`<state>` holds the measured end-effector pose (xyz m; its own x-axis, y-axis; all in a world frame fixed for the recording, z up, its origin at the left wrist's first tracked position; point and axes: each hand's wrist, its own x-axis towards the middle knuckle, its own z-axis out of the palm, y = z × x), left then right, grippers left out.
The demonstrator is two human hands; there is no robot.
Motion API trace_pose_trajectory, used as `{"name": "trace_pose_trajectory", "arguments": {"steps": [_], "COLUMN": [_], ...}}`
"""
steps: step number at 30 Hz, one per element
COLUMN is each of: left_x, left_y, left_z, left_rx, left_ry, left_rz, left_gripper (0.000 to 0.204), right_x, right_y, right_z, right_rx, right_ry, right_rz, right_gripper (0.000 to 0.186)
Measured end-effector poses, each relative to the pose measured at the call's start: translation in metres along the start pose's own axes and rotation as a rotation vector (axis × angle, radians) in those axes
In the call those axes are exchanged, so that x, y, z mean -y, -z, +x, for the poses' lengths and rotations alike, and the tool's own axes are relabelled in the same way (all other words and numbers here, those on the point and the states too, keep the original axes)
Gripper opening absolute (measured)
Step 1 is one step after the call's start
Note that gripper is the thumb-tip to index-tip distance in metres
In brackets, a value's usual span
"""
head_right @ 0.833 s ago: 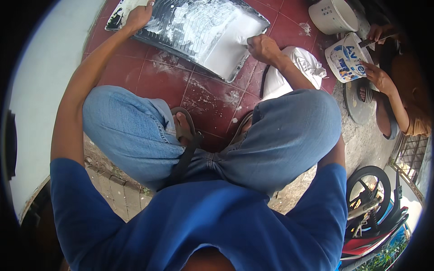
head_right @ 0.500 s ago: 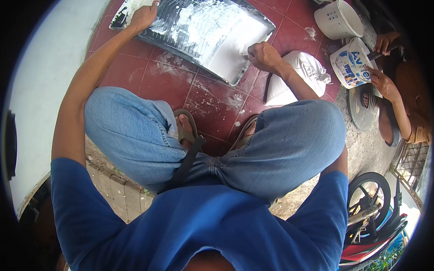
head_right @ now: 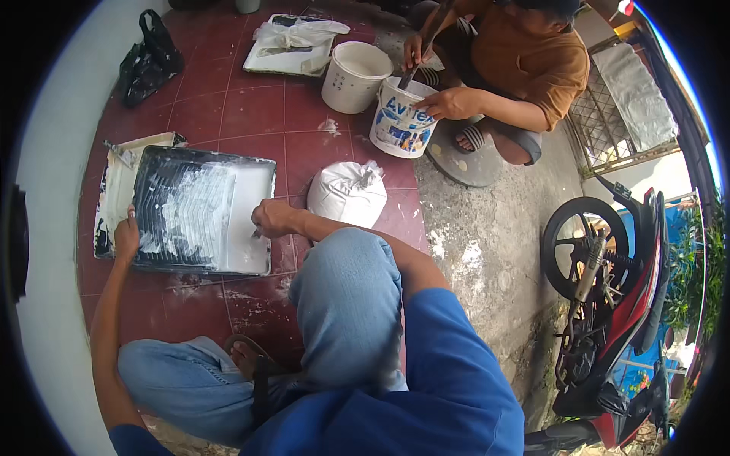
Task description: The person mixes white paint in a tray using a brush and later dips a larger brush into a bucket of green paint.
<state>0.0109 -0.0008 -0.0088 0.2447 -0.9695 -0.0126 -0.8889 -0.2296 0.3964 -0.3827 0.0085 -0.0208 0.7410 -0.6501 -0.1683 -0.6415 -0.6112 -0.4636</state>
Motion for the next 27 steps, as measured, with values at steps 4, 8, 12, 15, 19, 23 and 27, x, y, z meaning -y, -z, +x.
{"name": "trace_pose_trajectory", "arguments": {"steps": [4, 8, 12, 15, 19, 23, 27], "left_x": [-0.009, -0.011, -0.014, -0.004, -0.006, -0.010, -0.006], "left_y": [0.003, 0.006, 0.009, 0.007, 0.006, 0.007, 0.007], "left_z": [0.006, 0.002, -0.001, 0.004, 0.004, 0.001, 0.005], "left_rx": [-0.044, -0.033, -0.038, -0.043, -0.009, -0.039, -0.041], "left_ry": [-0.034, -0.016, -0.027, -0.033, -0.043, -0.045, -0.034], "left_rz": [0.011, 0.014, 0.027, 0.029, 0.006, -0.013, 0.002], "left_gripper": [0.070, 0.068, 0.068, 0.068, 0.067, 0.068, 0.067], "right_x": [-0.002, 0.002, 0.005, 0.012, 0.002, -0.001, 0.000], "right_y": [0.000, -0.017, -0.002, -0.014, -0.005, -0.007, -0.010], "right_z": [-0.005, -0.007, -0.001, -0.003, 0.003, 0.000, -0.003], "right_rx": [-0.186, -0.155, -0.115, -0.119, -0.118, -0.202, -0.167], "right_ry": [-0.066, 0.098, -0.013, 0.065, 0.080, 0.041, 0.106], "right_rz": [-0.060, -0.048, -0.010, -0.090, -0.108, -0.155, -0.093], "right_gripper": [0.018, 0.020, 0.019, 0.018, 0.017, 0.016, 0.015]}}
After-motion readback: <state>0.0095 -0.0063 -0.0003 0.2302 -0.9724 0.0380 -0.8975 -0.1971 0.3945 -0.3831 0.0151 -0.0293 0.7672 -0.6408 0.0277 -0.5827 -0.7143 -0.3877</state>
